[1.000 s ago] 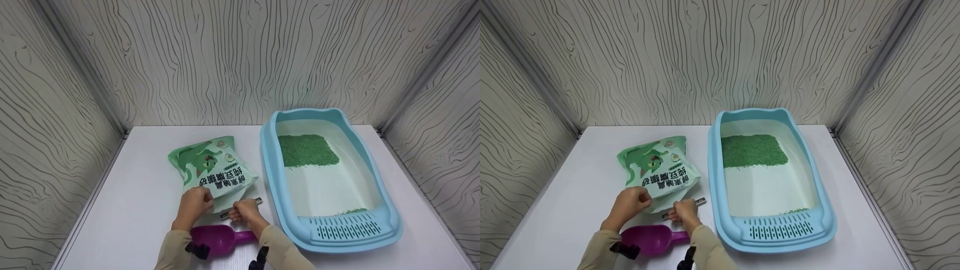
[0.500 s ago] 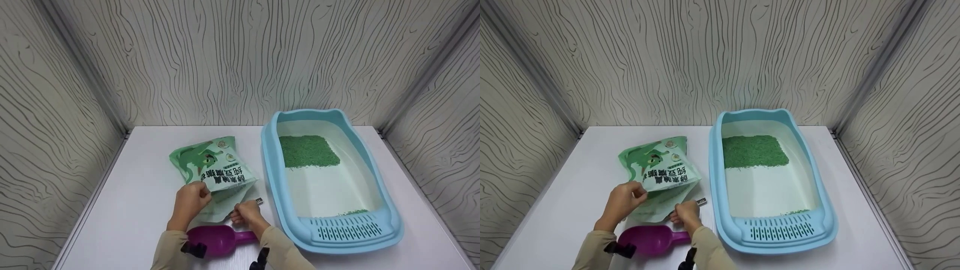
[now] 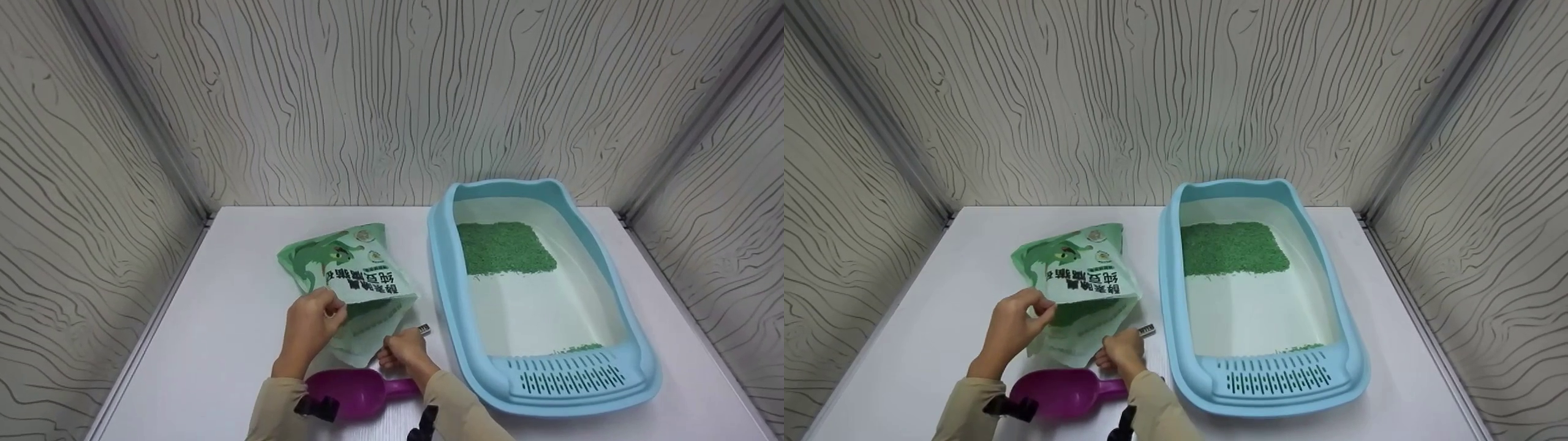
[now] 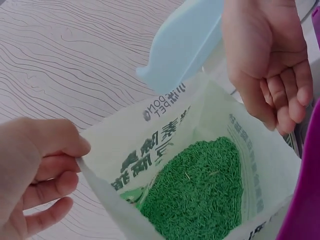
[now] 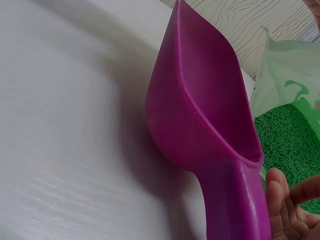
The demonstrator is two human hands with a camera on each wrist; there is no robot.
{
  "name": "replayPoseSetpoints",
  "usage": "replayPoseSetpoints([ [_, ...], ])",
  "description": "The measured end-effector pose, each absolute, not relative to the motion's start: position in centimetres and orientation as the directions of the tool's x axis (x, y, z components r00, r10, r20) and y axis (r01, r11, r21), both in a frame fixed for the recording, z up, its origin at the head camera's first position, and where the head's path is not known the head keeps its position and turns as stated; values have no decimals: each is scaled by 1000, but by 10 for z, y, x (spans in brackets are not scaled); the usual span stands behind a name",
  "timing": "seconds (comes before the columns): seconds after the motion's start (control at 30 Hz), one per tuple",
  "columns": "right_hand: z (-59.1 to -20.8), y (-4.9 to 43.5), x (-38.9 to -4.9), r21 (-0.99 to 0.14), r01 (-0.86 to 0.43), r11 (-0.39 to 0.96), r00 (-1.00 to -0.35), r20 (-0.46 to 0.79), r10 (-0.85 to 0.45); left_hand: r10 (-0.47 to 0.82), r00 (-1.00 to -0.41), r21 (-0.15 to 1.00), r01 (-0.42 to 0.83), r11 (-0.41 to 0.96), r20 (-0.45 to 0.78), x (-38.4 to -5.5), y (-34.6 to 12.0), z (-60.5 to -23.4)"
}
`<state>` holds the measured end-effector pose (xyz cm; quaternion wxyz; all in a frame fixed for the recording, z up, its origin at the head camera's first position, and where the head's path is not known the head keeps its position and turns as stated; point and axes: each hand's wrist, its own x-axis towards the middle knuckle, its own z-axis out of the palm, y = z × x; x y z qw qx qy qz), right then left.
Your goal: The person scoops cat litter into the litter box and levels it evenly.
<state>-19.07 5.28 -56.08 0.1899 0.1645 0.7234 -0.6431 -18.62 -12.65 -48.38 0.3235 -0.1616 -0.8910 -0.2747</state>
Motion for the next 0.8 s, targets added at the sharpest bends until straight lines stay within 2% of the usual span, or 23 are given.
replayPoseSetpoints([
  [0.13, -562, 52, -190, -869, 484, 106, -872, -489, -21, 109, -688, 359, 500, 788, 718, -188, -125, -482],
  [0.27, -562, 51, -190, -864, 495, 88, -866, -499, -25, 107, -678, 355, 505, 787, 727, -187, -124, -481],
  [0.43, -563, 51, -191, -864, 494, 98, -866, -499, -27, 113, -703, 377, 502, 778, 703, -186, -125, -481],
  [0.8, -559, 54, -186, -874, 469, 126, -876, -478, -58, 132, -795, 466, 471, 749, 592, -184, -127, -480],
])
